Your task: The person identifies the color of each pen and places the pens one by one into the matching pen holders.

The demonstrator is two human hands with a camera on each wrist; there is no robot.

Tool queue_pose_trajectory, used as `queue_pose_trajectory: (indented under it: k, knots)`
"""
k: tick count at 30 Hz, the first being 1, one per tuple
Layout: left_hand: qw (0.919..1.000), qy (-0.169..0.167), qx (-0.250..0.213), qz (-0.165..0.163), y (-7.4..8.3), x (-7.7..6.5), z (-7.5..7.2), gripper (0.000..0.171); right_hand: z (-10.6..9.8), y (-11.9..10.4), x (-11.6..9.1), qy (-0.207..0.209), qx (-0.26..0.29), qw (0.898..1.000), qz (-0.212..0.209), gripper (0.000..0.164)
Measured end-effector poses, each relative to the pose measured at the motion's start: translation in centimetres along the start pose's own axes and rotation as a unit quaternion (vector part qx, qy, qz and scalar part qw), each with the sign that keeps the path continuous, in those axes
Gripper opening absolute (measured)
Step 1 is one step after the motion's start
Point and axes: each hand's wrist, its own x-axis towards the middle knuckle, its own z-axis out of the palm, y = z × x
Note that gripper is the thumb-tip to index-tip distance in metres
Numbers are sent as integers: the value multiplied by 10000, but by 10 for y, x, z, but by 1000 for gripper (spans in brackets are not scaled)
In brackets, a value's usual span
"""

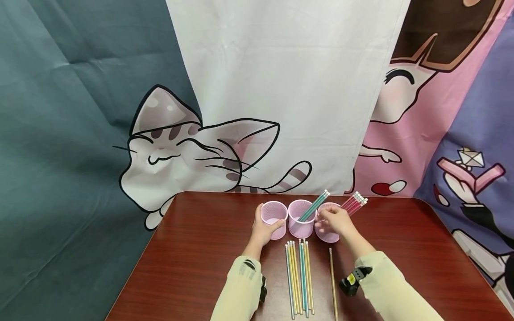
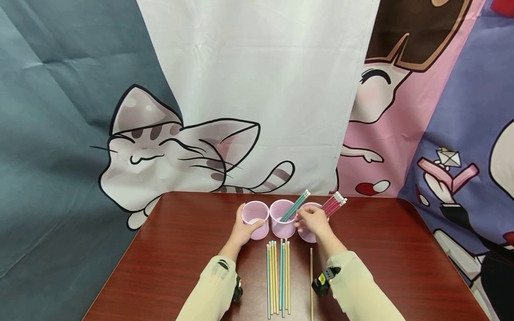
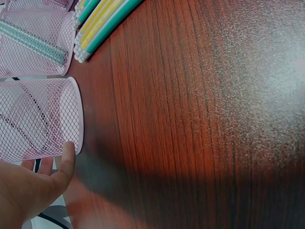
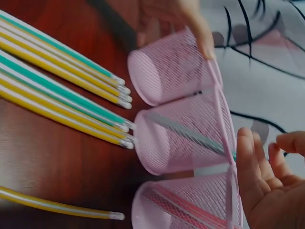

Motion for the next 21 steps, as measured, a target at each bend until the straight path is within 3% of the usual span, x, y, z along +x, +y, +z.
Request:
queue_pose_trajectory:
  k: [4, 9, 15, 21]
  knots:
    - [10000, 7, 48, -53, -1, 0, 0, 91, 11, 17, -12, -284, -1014, 9940, -279, 20]
    - [10000, 41, 60, -54, -1, 0, 1, 92, 21, 49, -23, -459, -2188, 9712, -819, 7]
    - [10000, 49, 17, -45, -2, 1, 1, 92, 28, 85, -26, -324, -3454, 9214, -1750, 11]
    - [10000, 46, 14, -10, -2, 0, 1, 92, 35, 102, -29, -16, -4393, 8805, -1781, 21]
